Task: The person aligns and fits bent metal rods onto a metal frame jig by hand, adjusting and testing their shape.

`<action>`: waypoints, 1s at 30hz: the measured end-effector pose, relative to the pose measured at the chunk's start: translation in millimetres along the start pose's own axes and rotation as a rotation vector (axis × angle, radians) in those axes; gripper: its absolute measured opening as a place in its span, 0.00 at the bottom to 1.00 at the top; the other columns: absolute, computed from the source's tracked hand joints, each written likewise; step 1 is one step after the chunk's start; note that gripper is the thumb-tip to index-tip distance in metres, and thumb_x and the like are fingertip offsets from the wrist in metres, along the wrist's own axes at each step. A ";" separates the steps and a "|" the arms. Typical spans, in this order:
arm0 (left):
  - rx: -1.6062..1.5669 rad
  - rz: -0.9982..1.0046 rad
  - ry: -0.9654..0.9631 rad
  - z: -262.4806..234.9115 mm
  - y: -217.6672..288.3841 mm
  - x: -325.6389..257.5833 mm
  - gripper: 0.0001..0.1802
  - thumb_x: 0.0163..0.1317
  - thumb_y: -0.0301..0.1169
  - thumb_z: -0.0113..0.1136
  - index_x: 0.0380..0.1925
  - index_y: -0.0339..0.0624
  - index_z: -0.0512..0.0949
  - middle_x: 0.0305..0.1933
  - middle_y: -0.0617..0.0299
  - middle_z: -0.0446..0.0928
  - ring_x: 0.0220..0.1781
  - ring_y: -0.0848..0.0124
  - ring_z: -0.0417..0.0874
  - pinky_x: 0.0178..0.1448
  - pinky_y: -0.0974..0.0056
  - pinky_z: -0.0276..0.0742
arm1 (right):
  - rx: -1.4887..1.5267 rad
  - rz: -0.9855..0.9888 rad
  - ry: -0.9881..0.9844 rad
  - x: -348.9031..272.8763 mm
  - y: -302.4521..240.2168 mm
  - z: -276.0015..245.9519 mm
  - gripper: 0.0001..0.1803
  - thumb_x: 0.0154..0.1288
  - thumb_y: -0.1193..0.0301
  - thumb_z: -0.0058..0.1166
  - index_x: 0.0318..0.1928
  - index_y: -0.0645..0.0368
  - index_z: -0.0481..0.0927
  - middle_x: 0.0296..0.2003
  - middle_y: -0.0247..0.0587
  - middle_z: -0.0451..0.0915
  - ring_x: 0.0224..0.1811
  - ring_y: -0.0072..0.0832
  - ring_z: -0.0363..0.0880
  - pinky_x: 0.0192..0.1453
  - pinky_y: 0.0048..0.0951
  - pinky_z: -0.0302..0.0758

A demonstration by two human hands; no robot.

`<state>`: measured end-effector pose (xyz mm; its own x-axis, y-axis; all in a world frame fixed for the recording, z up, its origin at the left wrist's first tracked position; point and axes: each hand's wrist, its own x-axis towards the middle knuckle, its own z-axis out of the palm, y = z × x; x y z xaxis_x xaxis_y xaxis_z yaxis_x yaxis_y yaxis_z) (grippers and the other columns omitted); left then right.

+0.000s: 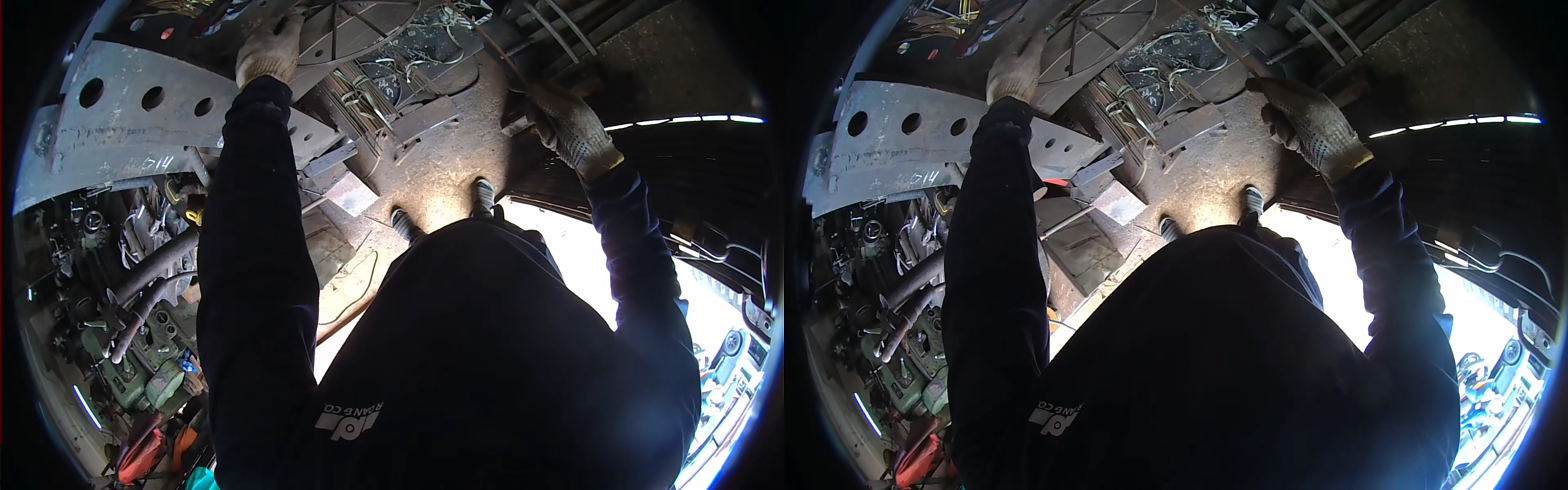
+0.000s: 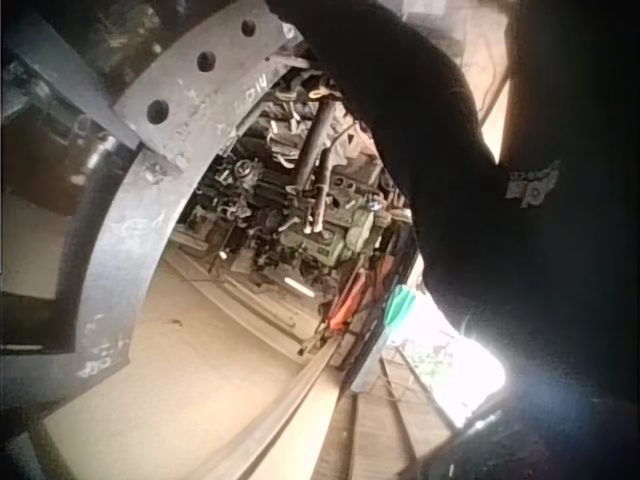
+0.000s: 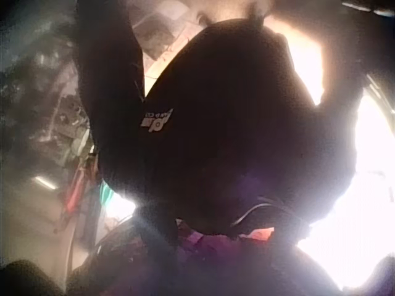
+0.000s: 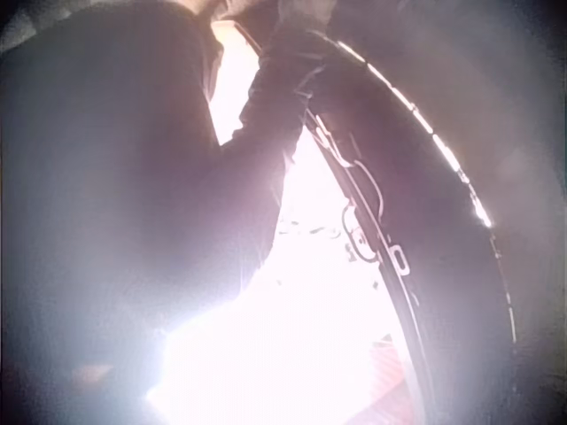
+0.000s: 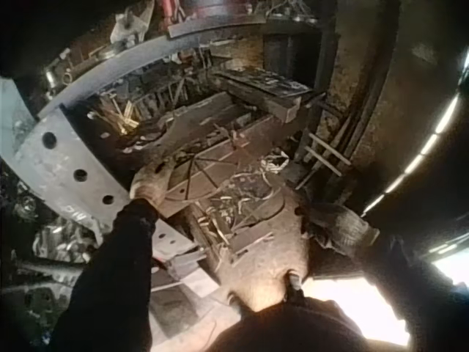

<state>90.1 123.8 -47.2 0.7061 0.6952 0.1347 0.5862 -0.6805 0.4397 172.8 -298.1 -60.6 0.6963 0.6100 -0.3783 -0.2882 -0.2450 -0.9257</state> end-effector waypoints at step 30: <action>0.067 -0.040 0.015 -8.9 14.5 -6.9 0.32 0.64 0.61 0.44 0.60 0.60 0.76 0.59 0.47 0.77 0.62 0.46 0.76 0.66 0.50 0.71 | -0.023 0.034 -0.050 -1.4 -18.3 -5.2 0.17 0.75 0.62 0.49 0.55 0.57 0.81 0.27 0.31 0.79 0.19 0.11 0.69 0.18 0.14 0.58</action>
<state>90.3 111.2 -33.9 0.6754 0.7256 0.1318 0.6397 -0.6654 0.3847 180.6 -298.4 -43.1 0.6527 0.6376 -0.4091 -0.2952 -0.2833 -0.9125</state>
